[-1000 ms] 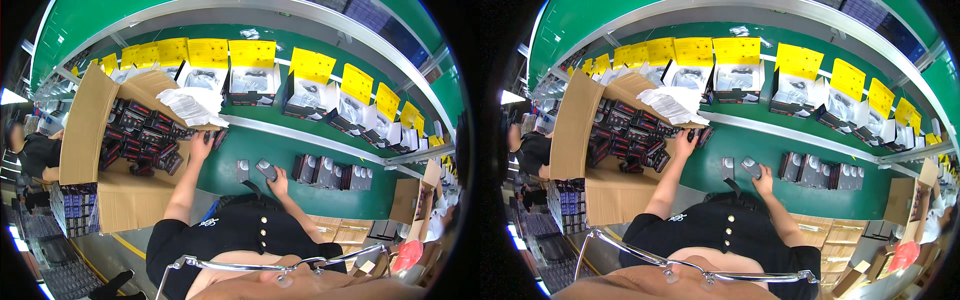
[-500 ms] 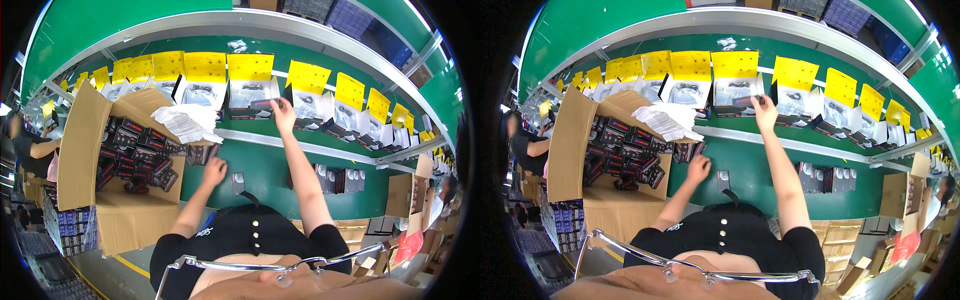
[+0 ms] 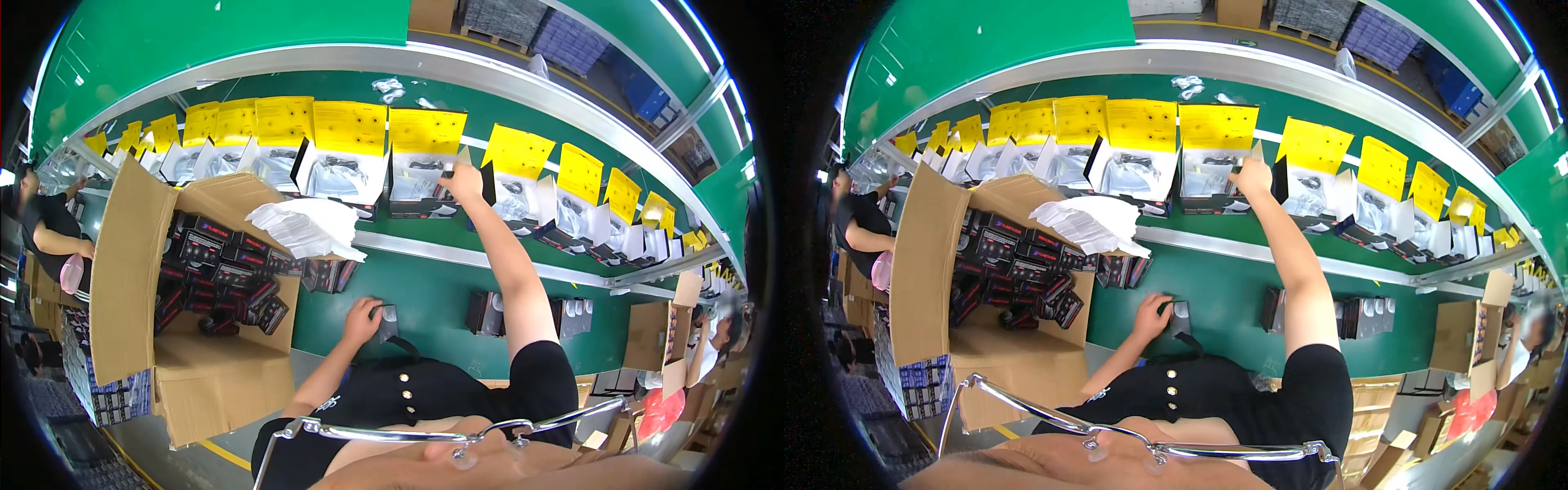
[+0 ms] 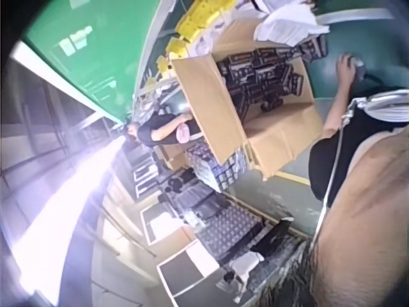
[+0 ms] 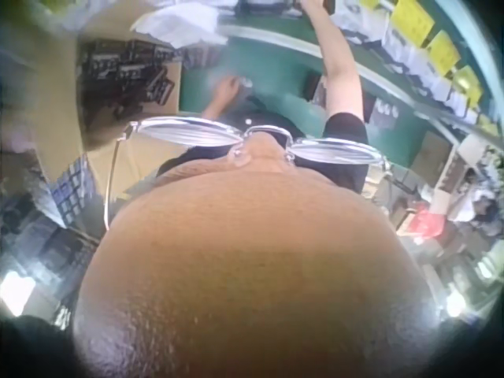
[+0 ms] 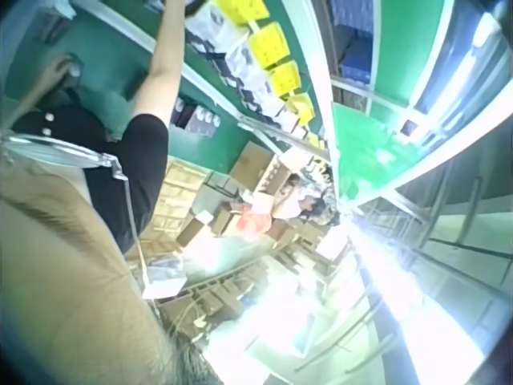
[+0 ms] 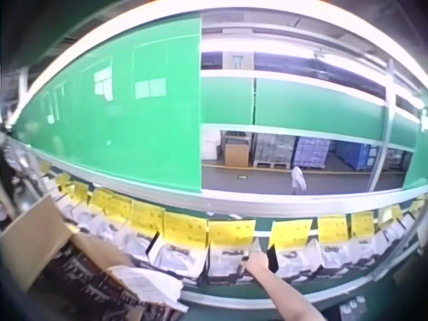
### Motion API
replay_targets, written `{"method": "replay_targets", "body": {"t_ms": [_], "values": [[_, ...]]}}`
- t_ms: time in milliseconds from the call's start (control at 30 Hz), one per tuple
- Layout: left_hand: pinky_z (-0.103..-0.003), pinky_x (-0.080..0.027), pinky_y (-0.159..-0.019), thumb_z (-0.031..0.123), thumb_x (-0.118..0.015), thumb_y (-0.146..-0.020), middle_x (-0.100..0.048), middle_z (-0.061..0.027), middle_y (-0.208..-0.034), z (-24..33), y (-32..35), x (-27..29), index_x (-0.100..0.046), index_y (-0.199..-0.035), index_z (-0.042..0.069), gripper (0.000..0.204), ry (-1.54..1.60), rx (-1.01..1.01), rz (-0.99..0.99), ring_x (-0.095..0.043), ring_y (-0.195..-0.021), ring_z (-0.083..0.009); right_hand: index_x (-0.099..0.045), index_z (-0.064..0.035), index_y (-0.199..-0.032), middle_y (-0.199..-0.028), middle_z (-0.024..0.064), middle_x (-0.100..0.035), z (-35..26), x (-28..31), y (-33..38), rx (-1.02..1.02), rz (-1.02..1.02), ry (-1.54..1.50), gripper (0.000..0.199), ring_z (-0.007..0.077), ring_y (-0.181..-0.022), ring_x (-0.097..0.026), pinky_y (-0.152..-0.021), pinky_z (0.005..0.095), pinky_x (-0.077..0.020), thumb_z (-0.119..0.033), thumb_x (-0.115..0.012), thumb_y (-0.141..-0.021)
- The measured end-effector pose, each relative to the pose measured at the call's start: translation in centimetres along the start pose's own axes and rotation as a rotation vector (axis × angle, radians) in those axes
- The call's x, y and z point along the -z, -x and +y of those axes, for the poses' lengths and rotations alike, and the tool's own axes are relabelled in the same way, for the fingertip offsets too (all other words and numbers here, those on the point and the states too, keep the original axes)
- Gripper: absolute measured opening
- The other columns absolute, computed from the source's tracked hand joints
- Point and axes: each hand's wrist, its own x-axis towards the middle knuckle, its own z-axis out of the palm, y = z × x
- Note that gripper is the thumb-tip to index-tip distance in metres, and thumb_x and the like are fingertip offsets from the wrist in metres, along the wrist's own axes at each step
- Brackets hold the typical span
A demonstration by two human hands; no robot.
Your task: The person organizes small boxed items on a workstation table and places them into open packaging boxes along the assembly line by hand.
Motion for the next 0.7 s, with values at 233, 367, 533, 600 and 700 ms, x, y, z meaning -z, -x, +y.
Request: {"method": "replay_targets", "body": {"t_ms": [233, 367, 533, 600, 700], "values": [[-0.04, -0.052, -0.082, 0.011, -0.07, -0.082, -0.066, -0.0122, -0.101, 5.6, -13.2, -1.8, -0.068, -0.1, 0.006, 0.019, 0.165, -0.316, -0.002, -0.064, -0.093, -0.0335, -0.064, 0.0005, -0.112, -0.101, 0.0189, -0.063, 0.1, -4.6, 5.7, 0.312, 0.257, 0.161, 0.054, 0.0376, -0.097, -0.06, -0.084, 0.0438, -0.0525, -0.042, -0.074, -0.08], [-0.037, -0.053, -0.078, 0.009, -0.072, -0.082, -0.067, -0.0138, -0.097, 6.4, -14.0, -2.5, -0.069, -0.099, 0.004, 0.017, 0.198, -0.349, -0.067, -0.066, -0.09, -0.0324, -0.061, -0.0023, -0.119, -0.102, 0.0174, -0.061, 0.3, -4.2, 6.7, 0.383, 0.36, -0.049, 0.046, 0.0379, -0.097, -0.059, -0.085, 0.0441, -0.0504, -0.032, -0.071, -0.085], [-0.039, -0.053, -0.078, 0.011, -0.07, -0.083, -0.066, -0.0121, -0.097, 4.4, -8.7, -2.6, -0.068, -0.099, 0.006, 0.017, 0.223, -0.282, -0.145, -0.065, -0.09, -0.0325, -0.062, -0.0063, -0.118, -0.104, 0.015, -0.062, 1.6, -4.6, 5.3, 0.231, 0.173, -0.03, 0.04, 0.0366, -0.099, -0.06, -0.085, 0.045, -0.0504, -0.029, -0.069, -0.086], [-0.039, -0.053, -0.077, 0.011, -0.07, -0.084, -0.066, -0.013, -0.097, 1.9, -6.1, -1.9, -0.069, -0.1, 0.007, 0.016, 0.186, -0.166, -0.189, -0.065, -0.089, -0.0333, -0.061, -0.0062, -0.12, -0.104, 0.0145, -0.062, 1.6, -5.5, 5.3, 0.279, 0.218, 0.041, 0.041, 0.0365, -0.1, -0.059, -0.086, 0.0449, -0.0504, -0.028, -0.068, -0.087], [-0.036, -0.053, -0.074, 0.011, -0.069, -0.085, -0.065, -0.0123, -0.095, -0.8, -2.3, -1.0, -0.069, -0.098, 0.006, 0.014, 0.181, -0.08, -0.174, -0.065, -0.084, -0.0296, -0.059, -0.0123, -0.124, -0.106, 0.0141, -0.06, 3.0, -4.7, 5.8, 0.356, 0.2, 0.062, 0.036, 0.0359, -0.102, -0.058, -0.086, 0.0447, -0.0502, -0.02, -0.064, -0.089]]}}
